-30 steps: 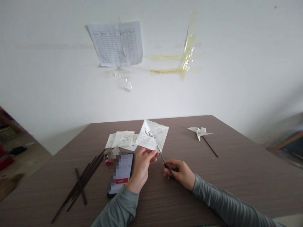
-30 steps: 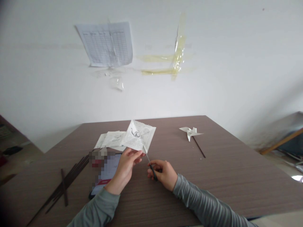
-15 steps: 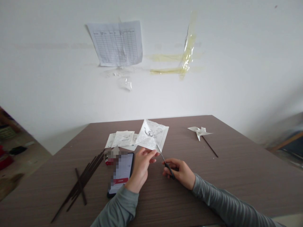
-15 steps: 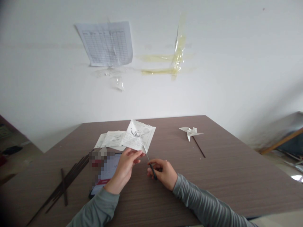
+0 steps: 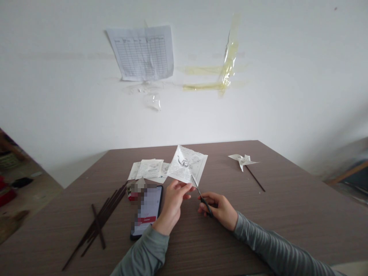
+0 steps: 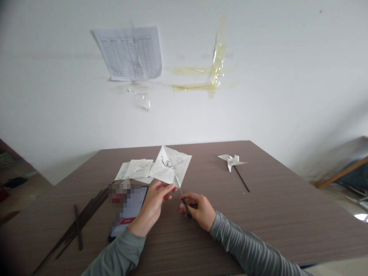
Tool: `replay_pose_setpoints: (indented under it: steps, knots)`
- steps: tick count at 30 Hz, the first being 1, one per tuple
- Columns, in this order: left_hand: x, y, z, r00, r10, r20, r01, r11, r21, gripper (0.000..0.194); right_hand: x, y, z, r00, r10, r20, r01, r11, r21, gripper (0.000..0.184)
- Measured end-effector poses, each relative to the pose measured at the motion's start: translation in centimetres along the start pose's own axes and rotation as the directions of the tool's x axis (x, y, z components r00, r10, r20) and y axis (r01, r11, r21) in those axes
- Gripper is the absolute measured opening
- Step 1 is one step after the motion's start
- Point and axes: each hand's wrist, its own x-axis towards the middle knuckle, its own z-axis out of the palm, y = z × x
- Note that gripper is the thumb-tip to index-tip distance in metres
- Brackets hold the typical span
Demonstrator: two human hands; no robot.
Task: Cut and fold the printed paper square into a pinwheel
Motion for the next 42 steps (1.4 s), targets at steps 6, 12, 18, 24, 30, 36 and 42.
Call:
replay_pose_setpoints:
  steps: [6,12,18,24,30,36,42]
  knots:
    - [-0.1,0.1,0.0,1.0,0.005,-0.005,-0.005,1.0,0.005,0.038,0.0,0.1,0.0,1.0,0.0,0.002,0.0,1.0,-0.005,0.078]
    - [0.0,0.0,-0.1,1.0,0.007,0.001,-0.007,1.0,0.019,0.041,0.1,0.1,0.0,1.0,0.001,-0.003,-0.001,1.0,-0.01,0.077]
    - [0.1,0.0,-0.1,1.0,0.009,-0.001,-0.009,1.0,0.013,0.043,-0.1,-0.7,0.0,1.0,0.011,-0.01,-0.012,1.0,-0.015,0.076]
    - [0.0,0.1,0.0,1.0,-0.002,0.008,0.002,1.0,0.018,0.042,0.1,-0.2,-0.1,1.0,0.008,-0.022,-0.008,1.0,-0.018,0.076]
    - [-0.3,0.3,0.2,1.0,-0.023,0.017,0.022,0.999,0.029,0.037,0.3,0.3,-0.2,1.0,-0.004,-0.027,0.004,1.0,0.011,0.073]
    - [-0.4,0.4,0.3,0.999,-0.037,0.018,0.037,0.999,0.022,0.04,0.2,0.4,-0.2,1.0,-0.012,-0.027,0.012,1.0,0.001,0.072]
    - [-0.4,0.3,0.2,0.999,-0.029,0.023,0.028,0.999,0.025,0.042,0.3,0.4,-0.3,1.0,-0.006,-0.015,0.006,1.0,-0.014,0.074]
